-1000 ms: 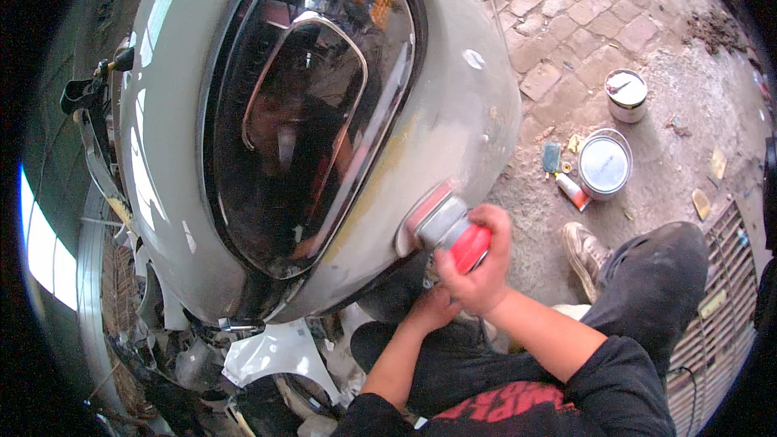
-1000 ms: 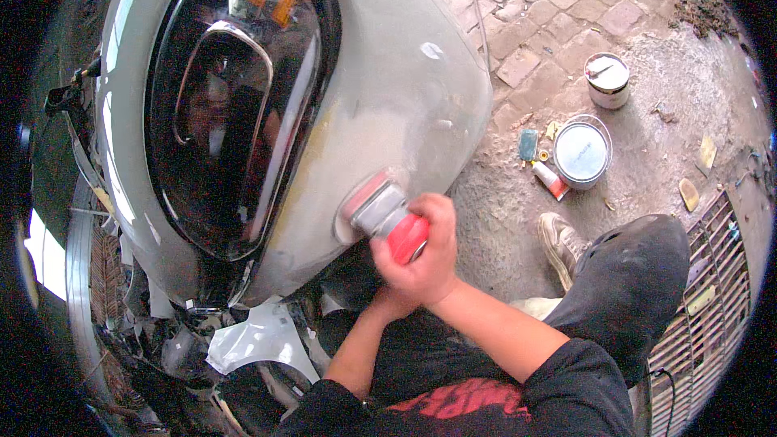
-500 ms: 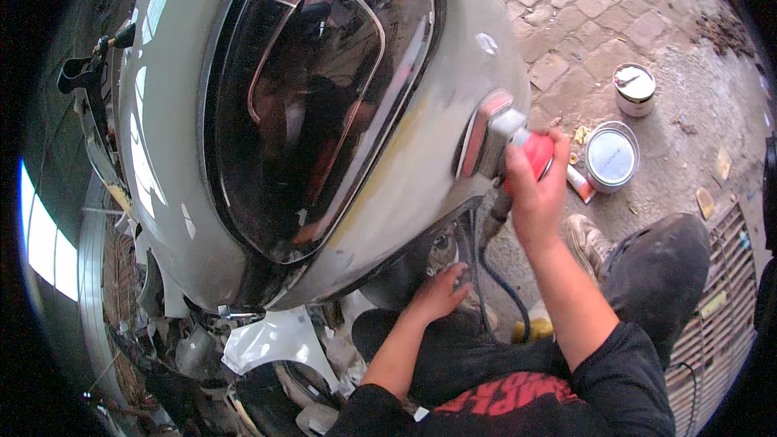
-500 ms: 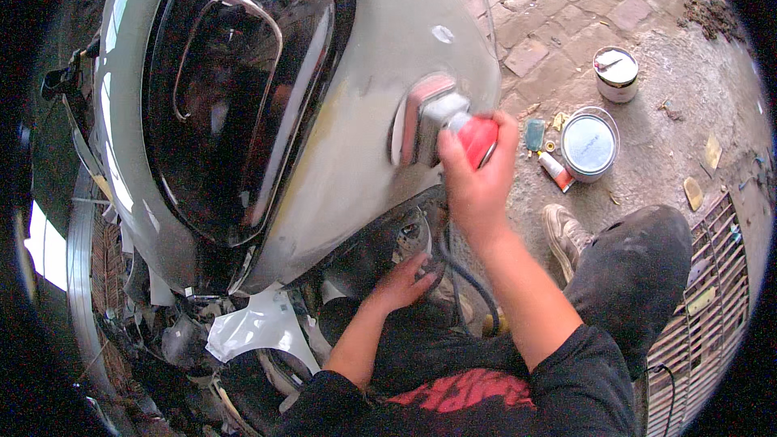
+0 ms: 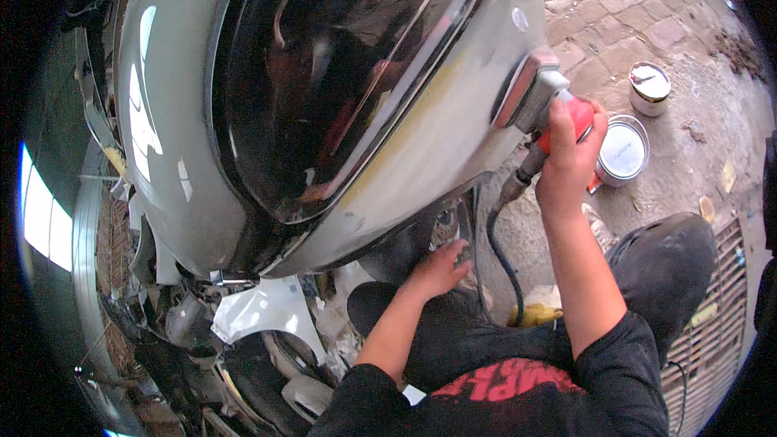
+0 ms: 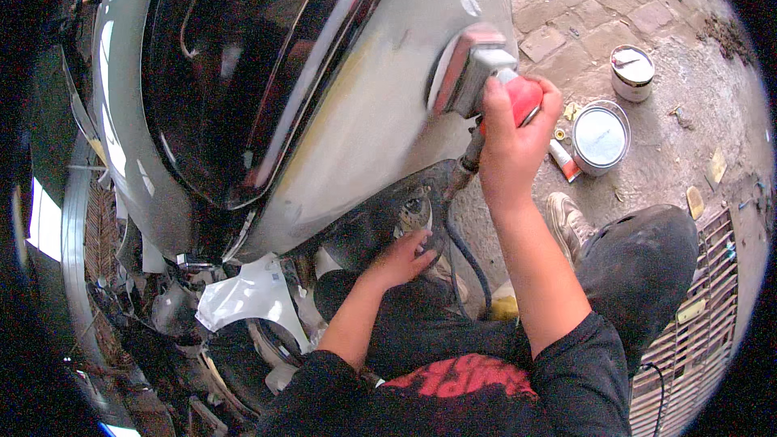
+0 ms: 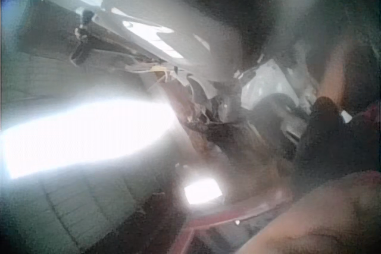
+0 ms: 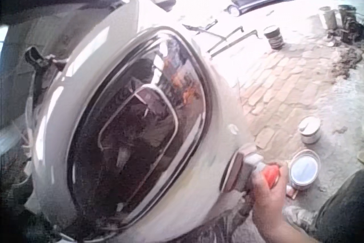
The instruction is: The person sands the front panel of a small white vehicle using a pneumatic orbital sander, then wipes the surface by hand.
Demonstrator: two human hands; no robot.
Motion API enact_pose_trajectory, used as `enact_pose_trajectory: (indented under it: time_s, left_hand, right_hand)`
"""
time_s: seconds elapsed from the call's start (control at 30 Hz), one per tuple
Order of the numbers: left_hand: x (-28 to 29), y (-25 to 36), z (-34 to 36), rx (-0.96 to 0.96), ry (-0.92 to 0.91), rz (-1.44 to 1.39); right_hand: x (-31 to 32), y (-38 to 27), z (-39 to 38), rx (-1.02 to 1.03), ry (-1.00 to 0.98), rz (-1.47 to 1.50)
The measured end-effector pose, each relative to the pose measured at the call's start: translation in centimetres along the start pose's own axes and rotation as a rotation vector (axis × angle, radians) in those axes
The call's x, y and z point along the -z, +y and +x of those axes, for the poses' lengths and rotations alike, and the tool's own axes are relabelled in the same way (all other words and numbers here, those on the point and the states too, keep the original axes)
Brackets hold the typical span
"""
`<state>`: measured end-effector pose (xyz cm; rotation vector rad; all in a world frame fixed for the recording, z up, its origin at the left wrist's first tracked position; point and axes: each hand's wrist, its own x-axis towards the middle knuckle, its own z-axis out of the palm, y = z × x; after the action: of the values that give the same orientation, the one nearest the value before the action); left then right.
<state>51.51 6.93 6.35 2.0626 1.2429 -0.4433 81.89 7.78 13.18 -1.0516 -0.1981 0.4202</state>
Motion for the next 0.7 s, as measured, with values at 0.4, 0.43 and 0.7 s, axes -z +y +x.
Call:
enact_pose_trajectory:
  time_s: [0.4,0.43,0.7]
  left_hand:
    - [-0.4,-0.9,0.3,-0.039,0.03,-0.026]
    - [-0.1,-0.4,-0.3,-0.023,0.023,-0.032]
    - [1.2,1.8,-0.7,-0.28,0.036,-0.445]
  right_hand:
    - [-0.3,1.6,-6.3,0.266,-0.058,-0.212]
    - [0.1,0.5,-4.8,0.254,-0.111,-0.308]
    - [-1.0,0.5,-11.7,0.679,-0.36,-0.326]
